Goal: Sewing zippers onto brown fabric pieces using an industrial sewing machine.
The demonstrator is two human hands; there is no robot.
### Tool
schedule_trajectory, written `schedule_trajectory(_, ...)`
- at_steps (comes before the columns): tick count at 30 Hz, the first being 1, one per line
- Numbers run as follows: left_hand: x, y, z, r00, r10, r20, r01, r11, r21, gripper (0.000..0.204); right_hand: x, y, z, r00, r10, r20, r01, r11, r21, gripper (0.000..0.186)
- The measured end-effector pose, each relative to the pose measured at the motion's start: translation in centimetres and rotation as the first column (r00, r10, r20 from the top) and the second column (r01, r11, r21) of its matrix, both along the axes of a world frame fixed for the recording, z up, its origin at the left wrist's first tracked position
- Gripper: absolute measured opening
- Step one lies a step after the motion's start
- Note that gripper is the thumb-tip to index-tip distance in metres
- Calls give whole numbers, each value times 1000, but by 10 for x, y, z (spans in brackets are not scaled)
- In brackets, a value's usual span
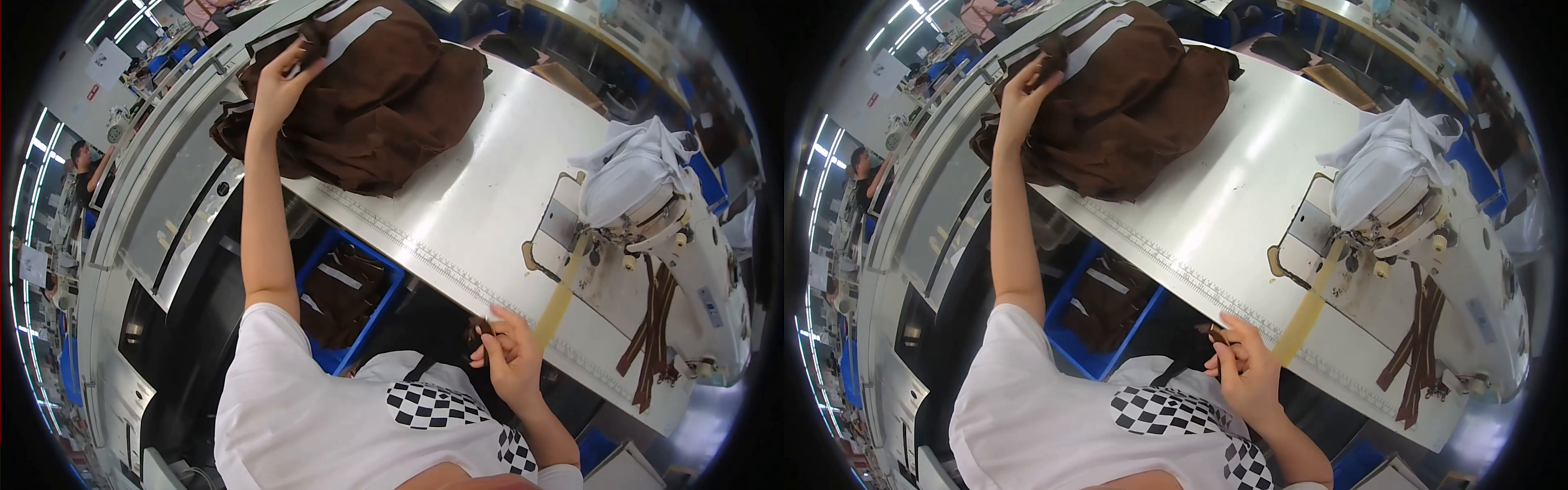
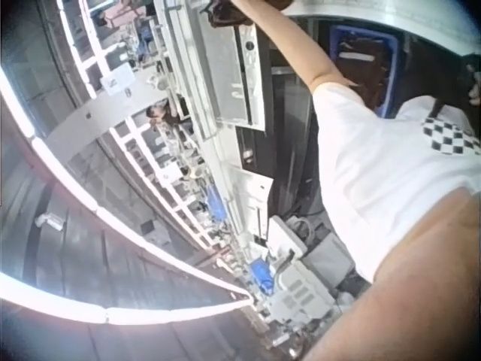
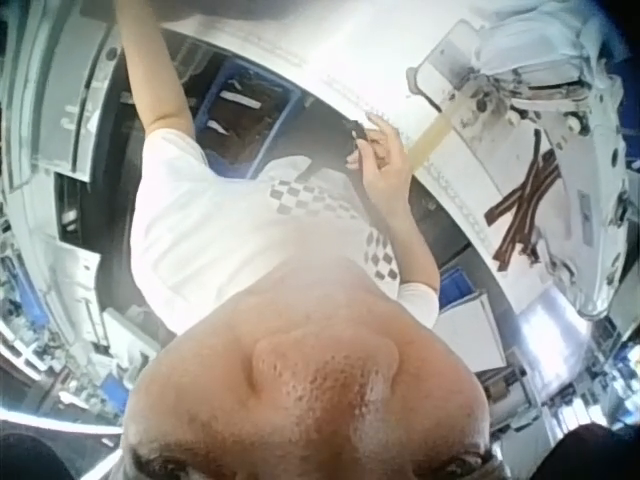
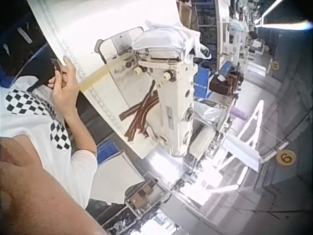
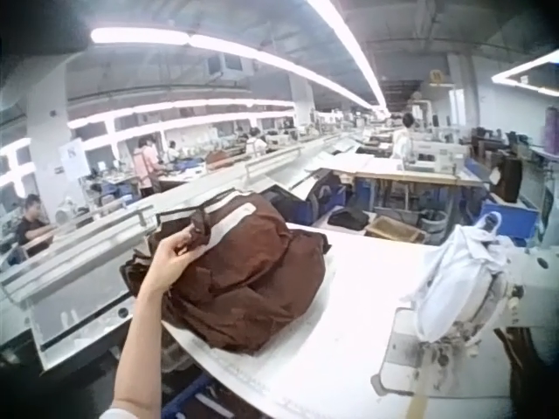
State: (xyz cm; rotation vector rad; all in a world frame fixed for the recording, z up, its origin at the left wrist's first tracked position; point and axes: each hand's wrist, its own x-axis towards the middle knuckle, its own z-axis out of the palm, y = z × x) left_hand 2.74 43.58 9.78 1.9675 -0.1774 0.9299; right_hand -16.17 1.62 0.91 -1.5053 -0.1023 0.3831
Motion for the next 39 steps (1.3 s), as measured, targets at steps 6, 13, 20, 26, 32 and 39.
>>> schedule_trajectory(6,-46,-107,30,921,-358,-154,363,642,675,20,32,-5,-7,988,152,-25,-154,982,-108,23)
schedule_trajectory(13,-121,-216,-35,565,-468,-680,825,308,473,25,80,-3,5,883,153,-444,-10,952,307,41)
schedule_trajectory(20,-57,-279,-37,459,-629,-628,867,470,164,23,25,-31,-2,938,180,-297,-236,958,-165,56)
schedule_trajectory(26,-29,-340,-103,809,-304,-503,571,612,547,43,3,-64,10,923,367,-117,-383,841,-383,25)
schedule_trajectory(32,-8,-322,-90,239,-598,-765,561,728,-394,11,17,-95,29,973,9,-231,1,999,45,27)
schedule_trajectory(39,0,-321,-99,841,-87,-534,447,667,596,27,97,-112,-16,983,-157,91,178,937,-302,20)
